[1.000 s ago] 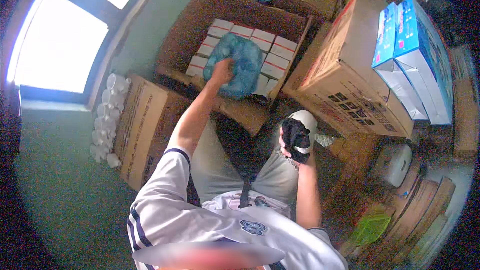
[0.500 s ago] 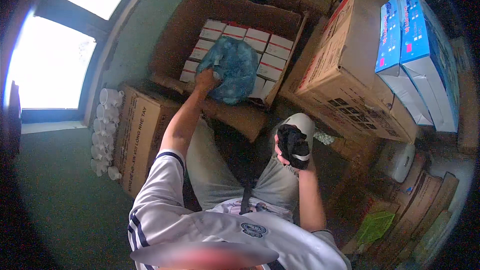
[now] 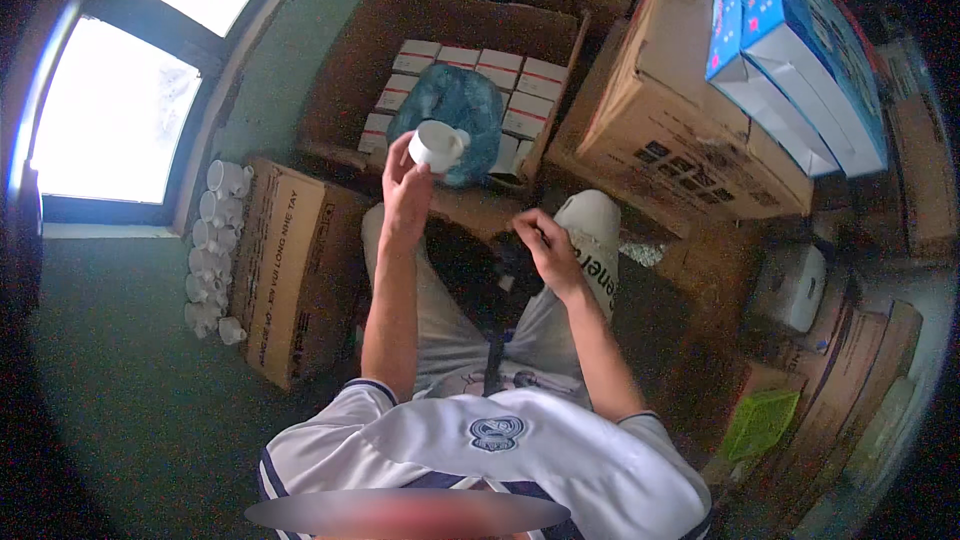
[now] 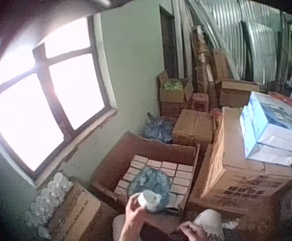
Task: Fitting white plastic cups into black fabric pockets as part of component assembly.
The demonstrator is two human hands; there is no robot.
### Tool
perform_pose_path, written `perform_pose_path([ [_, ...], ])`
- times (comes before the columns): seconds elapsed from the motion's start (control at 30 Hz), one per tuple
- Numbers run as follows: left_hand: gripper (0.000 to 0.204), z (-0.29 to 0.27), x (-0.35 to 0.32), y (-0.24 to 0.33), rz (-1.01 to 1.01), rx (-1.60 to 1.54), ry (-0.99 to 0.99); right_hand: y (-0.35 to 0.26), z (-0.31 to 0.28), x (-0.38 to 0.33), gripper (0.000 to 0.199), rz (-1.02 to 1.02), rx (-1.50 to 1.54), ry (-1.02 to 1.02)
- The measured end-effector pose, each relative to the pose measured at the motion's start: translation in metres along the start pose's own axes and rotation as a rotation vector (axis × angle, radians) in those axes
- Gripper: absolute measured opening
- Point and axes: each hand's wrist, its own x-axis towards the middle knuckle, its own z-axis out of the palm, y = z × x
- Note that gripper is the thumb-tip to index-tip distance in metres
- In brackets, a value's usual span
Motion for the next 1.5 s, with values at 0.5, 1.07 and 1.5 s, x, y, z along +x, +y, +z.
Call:
perform_pose_path([
  [0.5,0.083,0.067,-0.138,0.031,-0.330,-0.025,-0.321,-0.083,0.033,-0.050,0.031,-0.386,-0.348,0.239],
  [1.07,0.031,0.087,-0.126,0.089,0.714,0.893,-0.319,-0.105,0.041,-0.069,0.027,-0.492,-0.513,0.199],
  [1.5,0.033,0.068,-0.108,0.050,-0.103,-0.384,0.009,-0.090,0.035,-0.074,0.041,-0.554,-0.529,0.196],
])
